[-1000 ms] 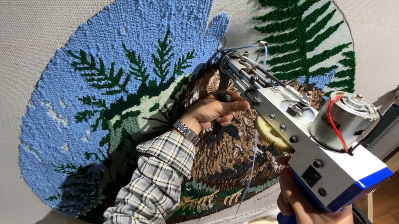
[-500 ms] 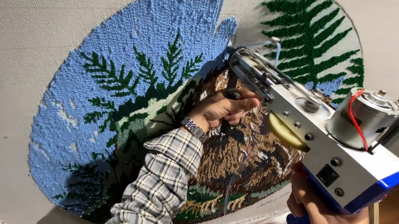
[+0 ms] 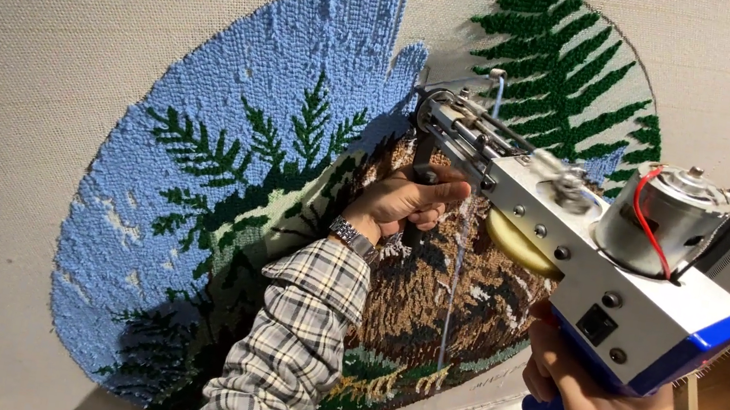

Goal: The person uses a handheld electric tufting gun to insert blue yarn into a stretched canvas, forming a circular rug with a bird and foliage design. The operator guides the tool along the pattern and occasionally adjusts the yarn with the other hand.

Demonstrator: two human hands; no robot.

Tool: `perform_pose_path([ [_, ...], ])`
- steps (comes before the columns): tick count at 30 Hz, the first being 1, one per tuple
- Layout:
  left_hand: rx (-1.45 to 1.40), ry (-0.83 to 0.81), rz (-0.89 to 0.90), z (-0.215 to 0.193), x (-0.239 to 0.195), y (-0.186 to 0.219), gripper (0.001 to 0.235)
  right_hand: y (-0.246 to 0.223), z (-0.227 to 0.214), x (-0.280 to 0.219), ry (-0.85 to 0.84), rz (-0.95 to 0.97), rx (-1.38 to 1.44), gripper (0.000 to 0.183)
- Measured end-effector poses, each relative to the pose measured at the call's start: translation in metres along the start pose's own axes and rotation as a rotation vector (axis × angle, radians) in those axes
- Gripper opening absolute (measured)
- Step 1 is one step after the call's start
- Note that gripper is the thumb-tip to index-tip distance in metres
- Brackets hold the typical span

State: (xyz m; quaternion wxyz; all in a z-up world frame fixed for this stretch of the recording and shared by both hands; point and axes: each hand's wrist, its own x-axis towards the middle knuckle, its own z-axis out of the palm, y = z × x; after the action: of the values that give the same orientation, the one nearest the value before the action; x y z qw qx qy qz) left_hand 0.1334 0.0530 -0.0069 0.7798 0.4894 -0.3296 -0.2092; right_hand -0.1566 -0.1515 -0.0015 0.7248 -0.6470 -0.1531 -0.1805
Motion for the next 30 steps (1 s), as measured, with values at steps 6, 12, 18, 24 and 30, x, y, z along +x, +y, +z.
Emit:
perform_pose_path([
  [6, 0.069, -0.098, 0.090, 0.014, -0.007, 0.020, 0.018, 0.011, -0.020, 0.001, 0.002, -0.005, -0.326, 0.067],
  [12, 0.124, -0.081, 0.072, 0.025, -0.010, 0.033, 0.016, 0.012, -0.017, 0.005, 0.064, 0.064, -0.383, 0.047],
  [18, 0.056, -0.107, 0.057, 0.016, -0.001, 0.028, 0.011, -0.004, -0.004, 0.013, 0.036, 0.023, -0.015, 0.038],
  [24, 0.062, -0.075, 0.057, 0.018, 0.002, 0.031, 0.017, 0.003, -0.016, 0.012, -0.030, -0.008, -0.239, 0.046],
  [30, 0.012, -0.013, 0.061, 0.022, 0.005, 0.035, 0.017, -0.022, 0.007, 0.016, -0.094, -0.166, 0.059, 0.044],
])
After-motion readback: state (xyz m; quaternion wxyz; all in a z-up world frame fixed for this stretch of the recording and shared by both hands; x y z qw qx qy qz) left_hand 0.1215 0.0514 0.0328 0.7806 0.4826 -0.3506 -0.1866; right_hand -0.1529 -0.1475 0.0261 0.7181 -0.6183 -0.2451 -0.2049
